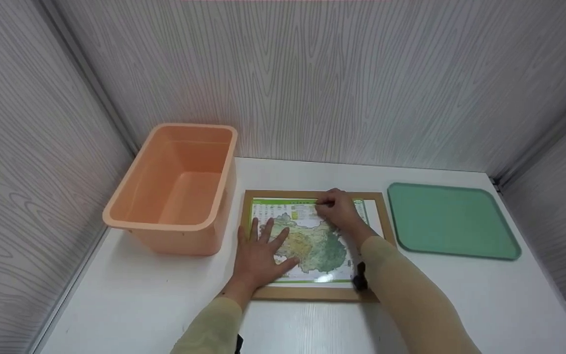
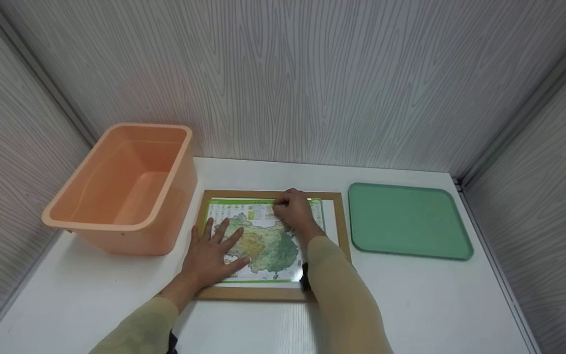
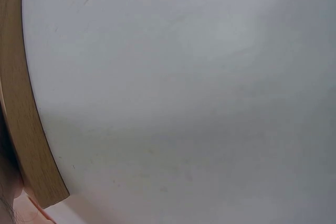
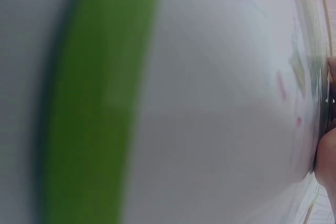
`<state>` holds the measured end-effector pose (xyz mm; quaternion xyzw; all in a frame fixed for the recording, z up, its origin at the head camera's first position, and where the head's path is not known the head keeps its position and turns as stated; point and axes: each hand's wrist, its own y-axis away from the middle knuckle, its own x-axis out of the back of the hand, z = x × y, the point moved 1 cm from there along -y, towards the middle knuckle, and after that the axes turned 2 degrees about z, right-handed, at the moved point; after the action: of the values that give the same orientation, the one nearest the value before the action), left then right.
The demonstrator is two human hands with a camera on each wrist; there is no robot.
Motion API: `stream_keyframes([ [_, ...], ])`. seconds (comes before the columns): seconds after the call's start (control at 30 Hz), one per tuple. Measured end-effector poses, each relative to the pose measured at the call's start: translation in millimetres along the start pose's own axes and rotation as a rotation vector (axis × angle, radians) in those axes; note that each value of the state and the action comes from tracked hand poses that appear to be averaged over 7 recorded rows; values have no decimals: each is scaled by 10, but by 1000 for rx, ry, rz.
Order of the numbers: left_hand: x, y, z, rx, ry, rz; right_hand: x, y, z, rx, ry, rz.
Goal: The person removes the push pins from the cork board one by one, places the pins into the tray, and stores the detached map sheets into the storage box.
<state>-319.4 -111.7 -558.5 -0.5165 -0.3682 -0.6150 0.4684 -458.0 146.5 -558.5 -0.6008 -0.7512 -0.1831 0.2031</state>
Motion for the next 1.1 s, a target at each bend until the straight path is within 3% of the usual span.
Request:
stream_keyframes([
  [0.13,-16,-23,-2,9,-31,-25,-4,-5,-6,10,-19,18],
  [0.27,-38,-41,1,21,-44,-47,-13,-11,-10,-33,-36,26],
  [0.6,-66,-80,60,3,-3,-39,71,54,63,-109,-66,75],
  [1.1,-168,-161,-11,-10,-39,-32,286,149,-42,-37,-96,137],
])
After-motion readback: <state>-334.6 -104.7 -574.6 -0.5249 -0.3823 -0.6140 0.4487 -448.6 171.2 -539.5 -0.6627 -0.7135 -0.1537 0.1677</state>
